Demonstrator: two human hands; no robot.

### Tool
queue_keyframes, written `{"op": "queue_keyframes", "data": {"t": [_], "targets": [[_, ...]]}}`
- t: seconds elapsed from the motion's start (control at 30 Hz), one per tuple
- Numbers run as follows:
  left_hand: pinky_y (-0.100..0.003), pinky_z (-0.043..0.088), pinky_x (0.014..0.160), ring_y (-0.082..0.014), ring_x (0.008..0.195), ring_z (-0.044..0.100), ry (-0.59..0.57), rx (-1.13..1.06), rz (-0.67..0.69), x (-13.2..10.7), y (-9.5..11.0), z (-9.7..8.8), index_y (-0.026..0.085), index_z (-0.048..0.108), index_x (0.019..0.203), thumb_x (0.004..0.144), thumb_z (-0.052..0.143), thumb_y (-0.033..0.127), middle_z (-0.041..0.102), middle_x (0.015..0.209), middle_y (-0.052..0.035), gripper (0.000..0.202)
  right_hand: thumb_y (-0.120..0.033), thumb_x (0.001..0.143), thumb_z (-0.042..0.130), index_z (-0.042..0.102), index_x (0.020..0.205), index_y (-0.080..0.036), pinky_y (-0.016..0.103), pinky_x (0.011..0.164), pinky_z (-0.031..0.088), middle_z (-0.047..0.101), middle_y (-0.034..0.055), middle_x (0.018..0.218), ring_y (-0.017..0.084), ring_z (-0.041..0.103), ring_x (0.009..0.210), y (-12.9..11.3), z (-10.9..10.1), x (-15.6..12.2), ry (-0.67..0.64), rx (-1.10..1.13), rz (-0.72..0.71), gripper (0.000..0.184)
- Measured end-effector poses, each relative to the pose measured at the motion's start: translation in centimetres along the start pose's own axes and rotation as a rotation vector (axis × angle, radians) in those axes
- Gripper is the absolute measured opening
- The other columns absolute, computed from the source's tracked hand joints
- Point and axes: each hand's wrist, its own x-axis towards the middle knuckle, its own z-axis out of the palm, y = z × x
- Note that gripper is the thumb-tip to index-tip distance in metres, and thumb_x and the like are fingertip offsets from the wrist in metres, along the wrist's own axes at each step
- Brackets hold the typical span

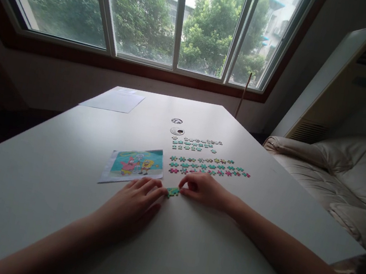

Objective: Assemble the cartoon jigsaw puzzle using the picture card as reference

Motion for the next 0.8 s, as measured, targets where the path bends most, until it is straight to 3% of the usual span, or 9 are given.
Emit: {"op": "queue_keyframes", "data": {"t": [0.37, 0.57, 0.8], "targets": [[-0.045, 0.043, 0.088, -0.0275, 0.109, 0.048, 0.035, 0.029, 0.039, 0.0, 0.4, 0.0, 0.020, 0.046, 0.121, 0.090, 0.040, 0.019, 0.051, 0.121, -0.0101, 0.031, -0.017, 0.077, 0.057, 0.064, 0.080, -0.015, 0.018, 0.057, 0.034, 0.052, -0.0024, 0.062, 0.007, 0.046, 0.057, 0.0, 0.8, 0.1, 0.025, -0.061, -0.003, 0.007], [-0.043, 0.045, 0.088, -0.0256, 0.106, 0.050, 0.030, 0.001, 0.090, 0.2, 0.5, -0.1, 0.019, 0.051, 0.113, 0.090, 0.040, 0.017, 0.056, 0.116, -0.0083, 0.026, -0.018, 0.077, 0.056, 0.063, 0.081, -0.016, 0.019, 0.057, 0.033, 0.053, -0.0023, 0.062, 0.008, 0.046, 0.058, -0.2, 0.9, 0.0, 0.028, -0.078, -0.004, 0.008], [-0.044, 0.045, 0.089, -0.0258, 0.108, 0.050, 0.084, -0.025, 0.087, -0.1, 0.4, 0.2, 0.018, 0.053, 0.112, 0.089, 0.041, 0.016, 0.055, 0.121, -0.0091, 0.027, -0.021, 0.078, 0.058, 0.065, 0.081, -0.015, 0.018, 0.055, 0.036, 0.058, -0.0009, 0.064, 0.007, 0.051, 0.058, 0.9, -1.0, 1.0, -0.024, -0.017, 0.037, 0.010]]}}
